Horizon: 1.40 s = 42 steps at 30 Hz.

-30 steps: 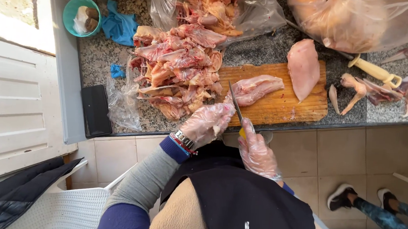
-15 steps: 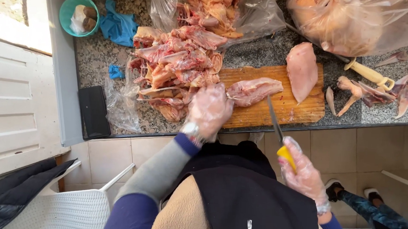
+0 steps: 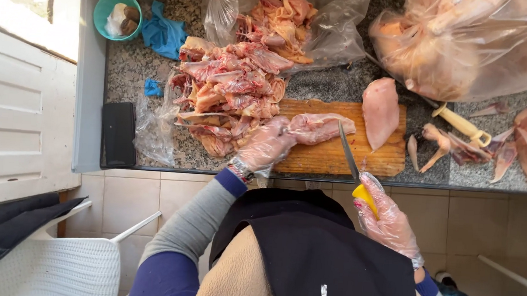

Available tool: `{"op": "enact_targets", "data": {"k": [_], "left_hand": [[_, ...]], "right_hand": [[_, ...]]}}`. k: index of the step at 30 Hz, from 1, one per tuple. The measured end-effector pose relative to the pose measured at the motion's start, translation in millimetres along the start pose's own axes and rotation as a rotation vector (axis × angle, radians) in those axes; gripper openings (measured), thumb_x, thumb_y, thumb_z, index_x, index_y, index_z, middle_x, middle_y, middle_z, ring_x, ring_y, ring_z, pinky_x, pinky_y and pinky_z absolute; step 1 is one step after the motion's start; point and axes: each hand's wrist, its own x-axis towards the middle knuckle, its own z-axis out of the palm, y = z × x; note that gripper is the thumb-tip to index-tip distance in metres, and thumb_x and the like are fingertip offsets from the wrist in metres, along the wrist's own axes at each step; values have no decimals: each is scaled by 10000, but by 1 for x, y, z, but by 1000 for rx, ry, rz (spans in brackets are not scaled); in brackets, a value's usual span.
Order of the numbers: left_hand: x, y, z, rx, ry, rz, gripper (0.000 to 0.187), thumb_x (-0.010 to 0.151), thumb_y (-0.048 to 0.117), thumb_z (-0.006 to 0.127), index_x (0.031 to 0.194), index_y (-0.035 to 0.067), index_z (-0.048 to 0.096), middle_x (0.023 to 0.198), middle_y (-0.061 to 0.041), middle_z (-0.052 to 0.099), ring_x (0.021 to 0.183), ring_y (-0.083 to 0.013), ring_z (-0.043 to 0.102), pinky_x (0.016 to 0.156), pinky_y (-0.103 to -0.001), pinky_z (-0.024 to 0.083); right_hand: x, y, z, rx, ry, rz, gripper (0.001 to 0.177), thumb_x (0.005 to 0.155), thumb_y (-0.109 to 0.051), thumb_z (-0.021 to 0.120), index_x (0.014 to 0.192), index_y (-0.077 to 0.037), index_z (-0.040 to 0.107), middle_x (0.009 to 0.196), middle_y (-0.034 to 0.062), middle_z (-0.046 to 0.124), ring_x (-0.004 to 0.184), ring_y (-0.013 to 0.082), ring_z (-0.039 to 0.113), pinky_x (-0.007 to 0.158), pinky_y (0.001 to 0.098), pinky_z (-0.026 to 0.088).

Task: Prepping chicken breasts by removing skin and bones using a knife.

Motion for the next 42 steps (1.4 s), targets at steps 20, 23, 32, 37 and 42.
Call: {"op": "enact_targets", "data": {"k": [20,23,32,37,42], "left_hand": [[-58,17,21,309,394,49,383,867,427,681,917,48,713,837,-195,714,799,-358,704,715,-477,539],[-50,1,26,281,451,158,313,892,372,677,905,59,687,834,-188,702,807,-364,692,713,-478,533],[-61,8,17,246,396,196,306,891,373,686,922,69,683,864,-172,697,856,-357,691,758,-471,531],[-63,8,13,198,314,88,336,838,383,716,909,54,703,879,-179,705,855,-332,709,761,-442,544],[-64,7,15,239,296,118,328,832,378,708,931,66,702,895,-175,708,857,-337,706,765,-442,546]], "right_hand": [[103,-47,-17,-481,-764,-295,557,972,-293,539,1499,-125,468,1323,208,632,1199,384,617,1002,419,494],[127,-35,-9,-463,-846,-408,548,963,-280,515,1477,-97,461,1304,226,640,1172,399,628,988,424,502],[156,-60,10,-608,-922,-535,503,943,-262,559,1420,-116,497,1111,243,696,1034,415,671,890,472,530],[129,-60,-11,-609,-934,-458,517,946,-231,551,1441,-112,458,1015,251,698,911,423,689,805,499,550],[99,-86,4,-816,-802,-365,515,958,-194,524,1467,-189,444,888,207,702,804,406,690,714,517,553]]}}
